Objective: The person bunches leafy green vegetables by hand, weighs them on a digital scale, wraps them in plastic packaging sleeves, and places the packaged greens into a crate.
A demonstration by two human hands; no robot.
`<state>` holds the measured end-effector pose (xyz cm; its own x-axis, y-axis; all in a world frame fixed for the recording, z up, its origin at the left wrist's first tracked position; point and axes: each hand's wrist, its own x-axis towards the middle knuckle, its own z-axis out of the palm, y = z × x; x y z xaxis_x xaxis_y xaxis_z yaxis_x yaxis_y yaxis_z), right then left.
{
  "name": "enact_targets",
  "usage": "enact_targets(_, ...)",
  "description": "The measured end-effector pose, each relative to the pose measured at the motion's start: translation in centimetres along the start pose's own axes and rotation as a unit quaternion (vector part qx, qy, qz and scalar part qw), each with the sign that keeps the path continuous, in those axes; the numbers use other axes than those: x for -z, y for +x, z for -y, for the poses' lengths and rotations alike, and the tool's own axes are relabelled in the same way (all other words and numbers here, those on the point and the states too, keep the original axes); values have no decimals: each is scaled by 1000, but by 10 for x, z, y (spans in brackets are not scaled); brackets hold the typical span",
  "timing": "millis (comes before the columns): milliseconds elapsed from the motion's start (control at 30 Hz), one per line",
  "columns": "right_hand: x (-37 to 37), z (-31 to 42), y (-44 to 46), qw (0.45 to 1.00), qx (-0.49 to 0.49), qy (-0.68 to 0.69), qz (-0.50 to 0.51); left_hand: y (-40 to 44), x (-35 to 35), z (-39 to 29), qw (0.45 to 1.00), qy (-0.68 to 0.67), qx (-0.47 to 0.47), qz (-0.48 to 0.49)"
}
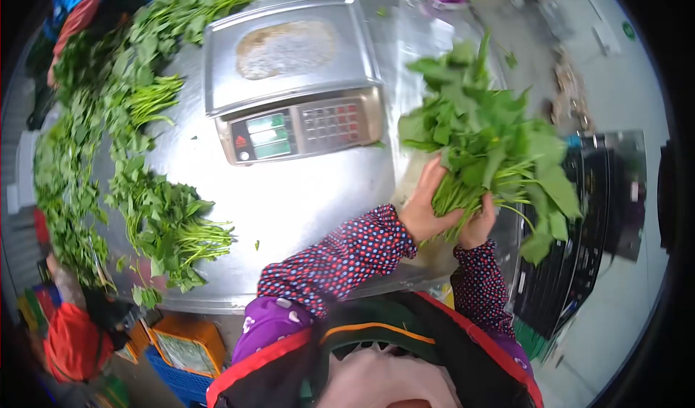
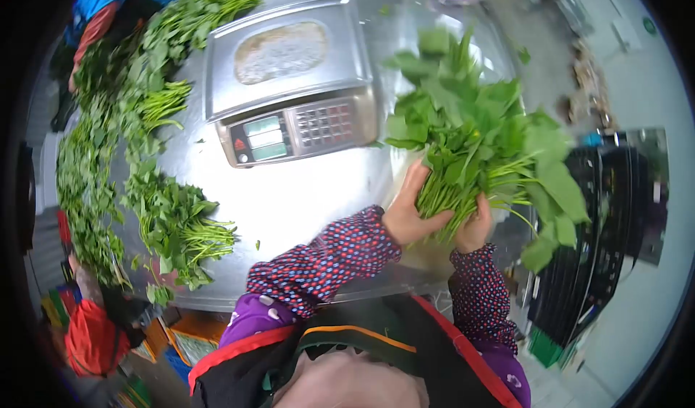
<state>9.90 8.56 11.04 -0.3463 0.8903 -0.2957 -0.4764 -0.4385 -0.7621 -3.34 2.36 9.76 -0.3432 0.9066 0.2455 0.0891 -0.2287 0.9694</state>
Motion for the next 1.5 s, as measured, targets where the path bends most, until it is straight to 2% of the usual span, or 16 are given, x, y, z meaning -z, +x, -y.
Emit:
enact_targets(100, 89, -28, -5, 964, -130, -129, -191, -39, -51, 77, 978, -11, 204, 46)
enact_targets(200, 84, -11, -6, 966, -187, -89, -158, -41, -58, 86, 967, 114, 218, 68)
enact_targets(300, 91, 37, -6, 895, -339, -263, -125, -30, -53, 75, 956, 198, 198, 84)
enact_targets(400, 158, 70, -7, 786, -299, -536, 73, -22, -16, 65, 923, 301, 178, 161)
enact_targets(467, 158, 94, -8, 788, -226, -573, 0, -26, -3, 31, 914, 406, 9, 11)
enact_targets(533, 153, 104, -33, 833, -135, -534, -50, -28, 0, 41, 884, 444, 144, -18)
enact_targets(600, 122, 95, -46, 906, 7, -419, -55, -26, -5, 61, 884, 442, 144, -51)
enact_targets(700, 108, 64, -63, 883, 136, -448, 14, -26, -6, 73, 904, 385, 169, -80)
enact_targets(767, 70, 75, -47, 863, -94, -476, 140, -29, -10, 64, 910, 342, 213, -101)
enact_targets(867, 101, 7, -31, 870, -235, -411, 137, -36, -11, 60, 909, 316, 243, -123)
enact_targets(900, 102, 16, -53, 784, -79, -593, 168, -37, -9, 58, 912, 323, 220, -123)
enact_targets(1000, 103, 55, -77, 741, 89, -638, 190, -37, -9, 45, 916, 310, 192, -164)
enact_targets(1133, 61, 66, -48, 826, 81, -508, 230, -25, -31, 37, 918, 221, 239, -225)
enact_targets(1267, 24, 15, 15, 843, 7, -489, 223, -32, -41, 71, 911, 351, 116, -182)
enact_targets(1367, 24, 3, 26, 836, -177, -485, 185, -39, -43, 51, 928, 279, 128, -210)
enact_targets(1500, 26, -22, 24, 869, -119, -456, 146, -47, -41, 49, 935, 292, 43, -196)
